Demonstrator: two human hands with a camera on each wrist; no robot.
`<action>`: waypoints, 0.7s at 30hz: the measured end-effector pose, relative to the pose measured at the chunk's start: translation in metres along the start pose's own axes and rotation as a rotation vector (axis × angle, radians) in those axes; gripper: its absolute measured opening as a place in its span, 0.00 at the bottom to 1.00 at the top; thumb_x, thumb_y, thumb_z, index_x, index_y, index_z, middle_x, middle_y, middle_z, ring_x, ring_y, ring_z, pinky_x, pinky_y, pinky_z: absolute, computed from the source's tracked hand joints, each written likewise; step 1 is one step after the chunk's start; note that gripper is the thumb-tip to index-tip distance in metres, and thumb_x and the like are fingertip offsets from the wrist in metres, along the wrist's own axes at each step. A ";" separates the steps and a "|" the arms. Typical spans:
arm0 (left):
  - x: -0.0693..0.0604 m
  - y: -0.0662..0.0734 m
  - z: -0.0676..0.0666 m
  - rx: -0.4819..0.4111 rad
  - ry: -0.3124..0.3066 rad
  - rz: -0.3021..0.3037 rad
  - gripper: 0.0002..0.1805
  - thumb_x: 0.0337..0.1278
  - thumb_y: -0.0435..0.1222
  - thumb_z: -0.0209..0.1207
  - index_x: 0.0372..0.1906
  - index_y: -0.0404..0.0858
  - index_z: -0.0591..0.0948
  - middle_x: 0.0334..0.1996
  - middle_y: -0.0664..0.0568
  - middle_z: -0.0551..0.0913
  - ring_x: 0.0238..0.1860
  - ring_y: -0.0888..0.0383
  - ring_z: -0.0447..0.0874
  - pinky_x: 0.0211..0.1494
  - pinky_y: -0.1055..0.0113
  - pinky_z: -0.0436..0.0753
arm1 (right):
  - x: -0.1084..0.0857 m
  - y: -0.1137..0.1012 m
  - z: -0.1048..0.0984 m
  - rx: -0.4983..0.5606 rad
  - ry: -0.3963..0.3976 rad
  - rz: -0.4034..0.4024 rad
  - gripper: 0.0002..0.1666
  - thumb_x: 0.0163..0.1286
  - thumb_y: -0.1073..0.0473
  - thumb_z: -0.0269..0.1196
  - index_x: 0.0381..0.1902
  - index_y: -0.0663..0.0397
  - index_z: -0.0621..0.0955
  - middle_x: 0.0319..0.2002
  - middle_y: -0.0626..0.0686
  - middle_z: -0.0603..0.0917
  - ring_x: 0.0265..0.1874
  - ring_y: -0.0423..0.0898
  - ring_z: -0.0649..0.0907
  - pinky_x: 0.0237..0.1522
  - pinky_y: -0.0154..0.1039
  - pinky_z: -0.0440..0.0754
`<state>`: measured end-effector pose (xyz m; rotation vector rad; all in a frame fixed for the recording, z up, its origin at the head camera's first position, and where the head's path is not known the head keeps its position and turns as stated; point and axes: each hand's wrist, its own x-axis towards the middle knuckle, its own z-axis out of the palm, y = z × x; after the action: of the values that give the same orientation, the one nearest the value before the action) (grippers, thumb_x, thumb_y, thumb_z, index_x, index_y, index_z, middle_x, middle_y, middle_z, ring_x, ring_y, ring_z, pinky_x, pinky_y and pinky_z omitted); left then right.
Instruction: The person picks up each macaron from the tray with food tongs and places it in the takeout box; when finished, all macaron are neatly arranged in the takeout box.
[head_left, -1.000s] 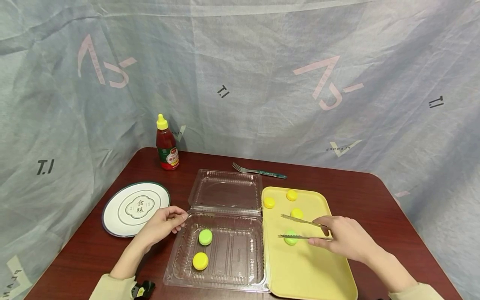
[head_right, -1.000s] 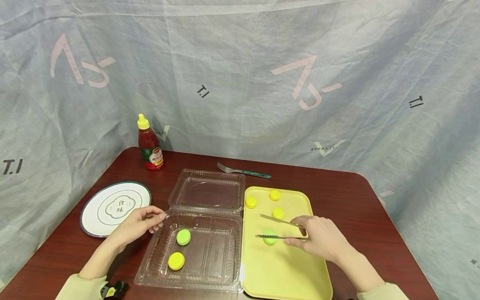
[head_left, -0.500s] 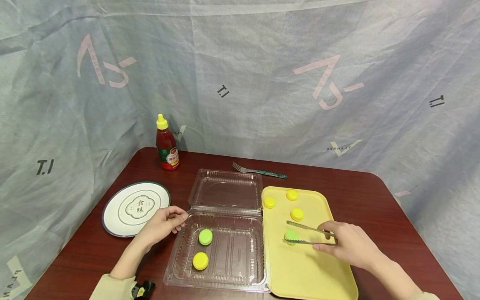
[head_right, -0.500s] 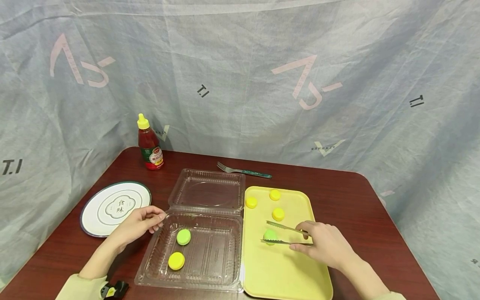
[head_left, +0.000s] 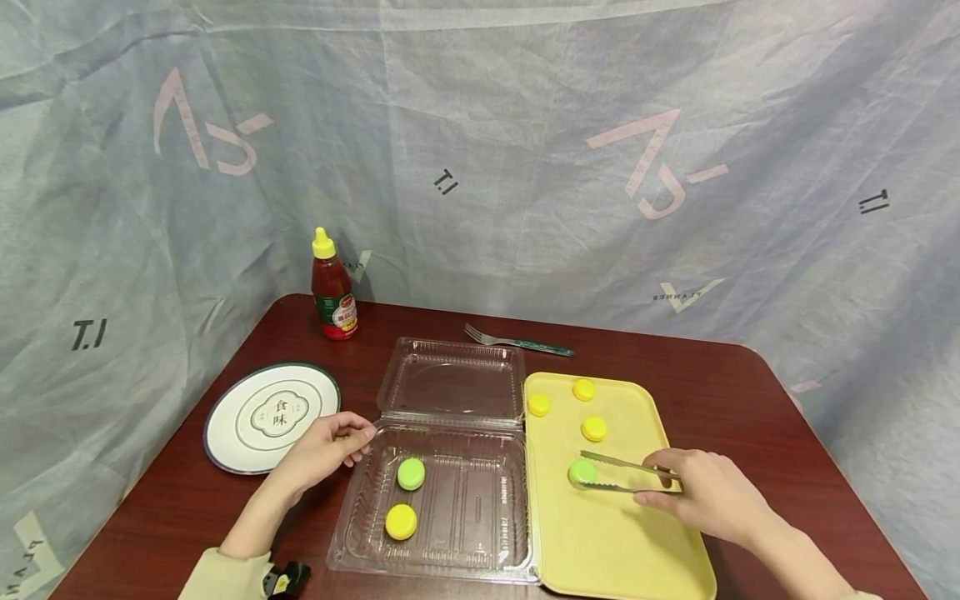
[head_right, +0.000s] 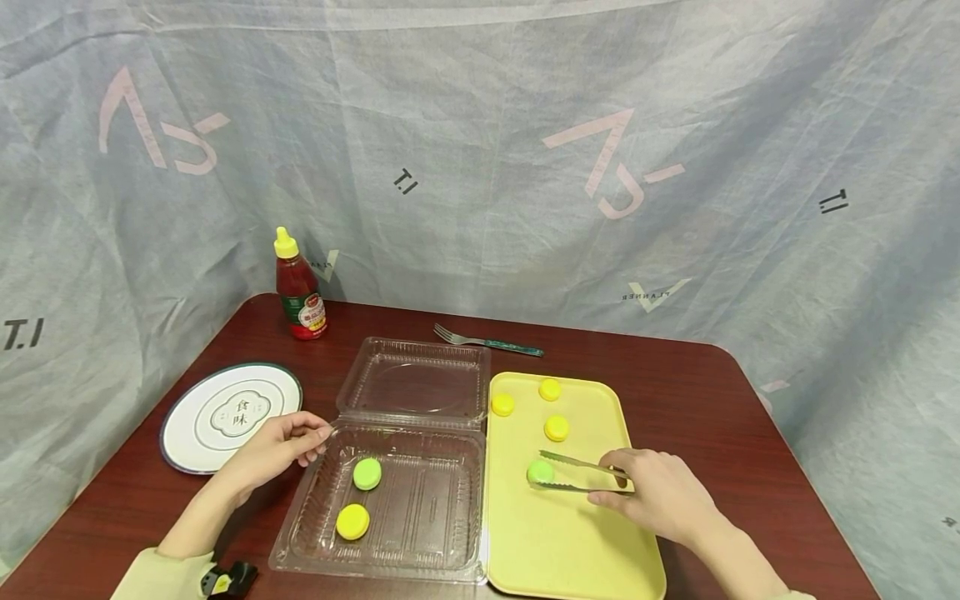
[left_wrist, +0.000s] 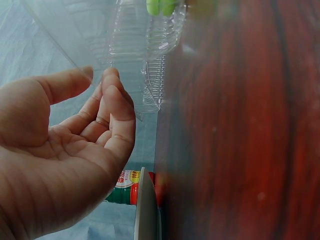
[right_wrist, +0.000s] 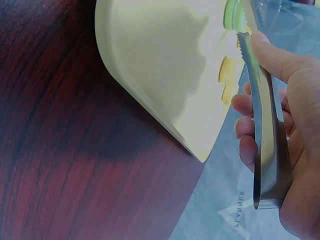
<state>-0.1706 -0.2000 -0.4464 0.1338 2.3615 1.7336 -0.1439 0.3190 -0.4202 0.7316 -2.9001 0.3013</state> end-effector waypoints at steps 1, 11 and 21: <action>0.000 0.000 0.000 0.000 -0.001 0.002 0.12 0.70 0.36 0.59 0.47 0.29 0.79 0.31 0.47 0.82 0.32 0.54 0.77 0.35 0.65 0.81 | 0.000 0.000 -0.001 -0.004 0.002 -0.006 0.17 0.54 0.37 0.74 0.35 0.35 0.82 0.23 0.28 0.70 0.17 0.28 0.64 0.21 0.30 0.63; 0.001 -0.001 0.000 -0.012 -0.004 0.008 0.12 0.70 0.35 0.58 0.47 0.28 0.79 0.31 0.47 0.81 0.32 0.55 0.77 0.35 0.65 0.81 | 0.002 0.000 -0.009 -0.050 0.001 -0.063 0.16 0.54 0.38 0.75 0.34 0.37 0.85 0.22 0.26 0.69 0.18 0.28 0.65 0.21 0.30 0.65; 0.000 0.000 -0.001 -0.010 -0.005 0.011 0.12 0.70 0.35 0.58 0.47 0.28 0.79 0.31 0.47 0.81 0.32 0.55 0.77 0.35 0.65 0.81 | 0.010 -0.003 -0.018 -0.090 -0.042 -0.091 0.17 0.53 0.42 0.76 0.24 0.27 0.75 0.17 0.28 0.63 0.17 0.29 0.61 0.18 0.30 0.61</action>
<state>-0.1706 -0.2007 -0.4464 0.1492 2.3523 1.7477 -0.1495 0.3159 -0.4006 0.8609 -2.8869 0.1463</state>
